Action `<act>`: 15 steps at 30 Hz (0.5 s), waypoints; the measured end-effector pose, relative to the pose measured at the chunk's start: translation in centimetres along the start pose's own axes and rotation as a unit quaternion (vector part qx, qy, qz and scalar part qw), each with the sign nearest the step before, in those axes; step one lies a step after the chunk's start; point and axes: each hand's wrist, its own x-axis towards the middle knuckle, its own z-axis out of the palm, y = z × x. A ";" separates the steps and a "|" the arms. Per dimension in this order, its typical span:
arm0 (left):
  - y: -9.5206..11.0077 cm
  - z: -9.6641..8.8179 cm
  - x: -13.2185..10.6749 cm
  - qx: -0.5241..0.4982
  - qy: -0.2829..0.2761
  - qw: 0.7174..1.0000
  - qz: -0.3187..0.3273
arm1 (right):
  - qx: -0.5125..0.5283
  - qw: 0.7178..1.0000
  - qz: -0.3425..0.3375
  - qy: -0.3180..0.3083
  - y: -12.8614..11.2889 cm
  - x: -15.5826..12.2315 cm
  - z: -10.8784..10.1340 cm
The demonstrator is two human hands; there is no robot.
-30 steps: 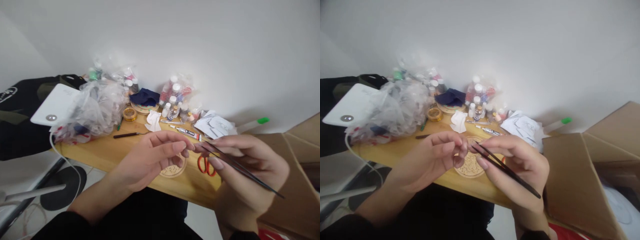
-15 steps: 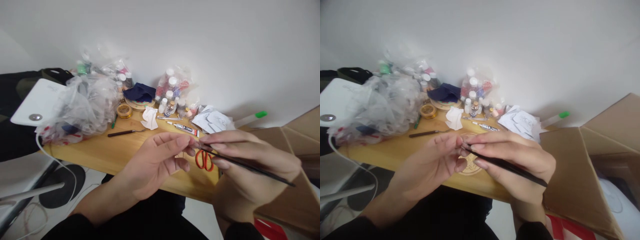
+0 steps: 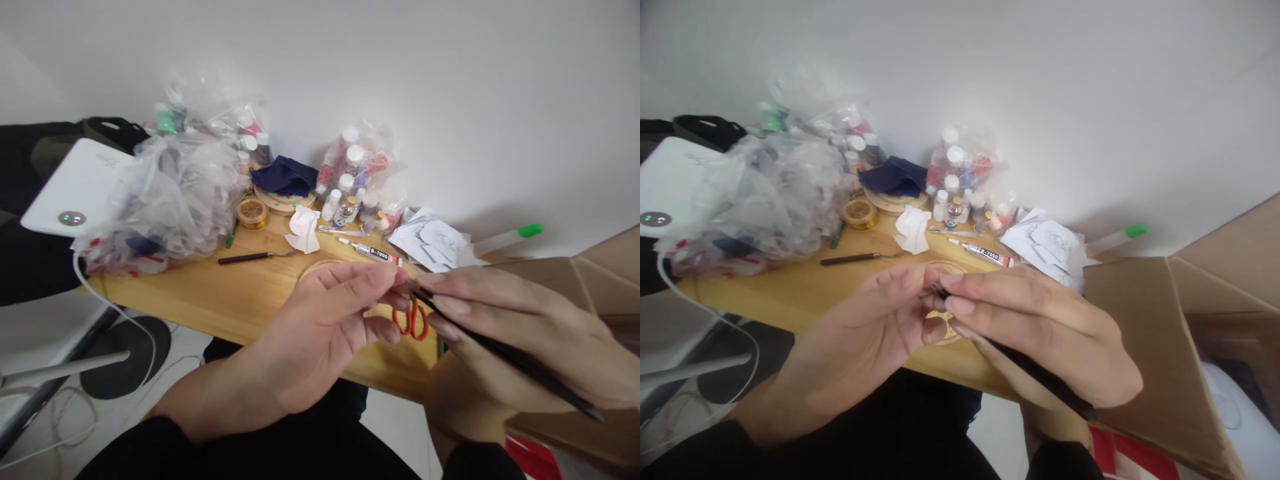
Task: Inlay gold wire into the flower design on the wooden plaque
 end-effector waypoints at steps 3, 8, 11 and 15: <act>-0.1 0.0 -0.1 0.001 -0.004 1.000 0.002 | 0.033 0.998 0.045 -0.001 -0.3 0.0 0.0; 0.0 0.0 -0.2 -0.010 -0.008 1.000 -0.001 | -0.026 0.999 -0.024 -0.022 -0.4 0.2 0.1; 0.1 0.2 -0.3 -0.015 -0.008 1.000 0.001 | -0.062 0.997 -0.037 -0.014 -0.2 0.3 -0.4; 0.0 0.4 -0.4 -0.021 -0.010 1.000 0.006 | -0.111 0.980 -0.078 -0.145 0.9 0.5 -2.4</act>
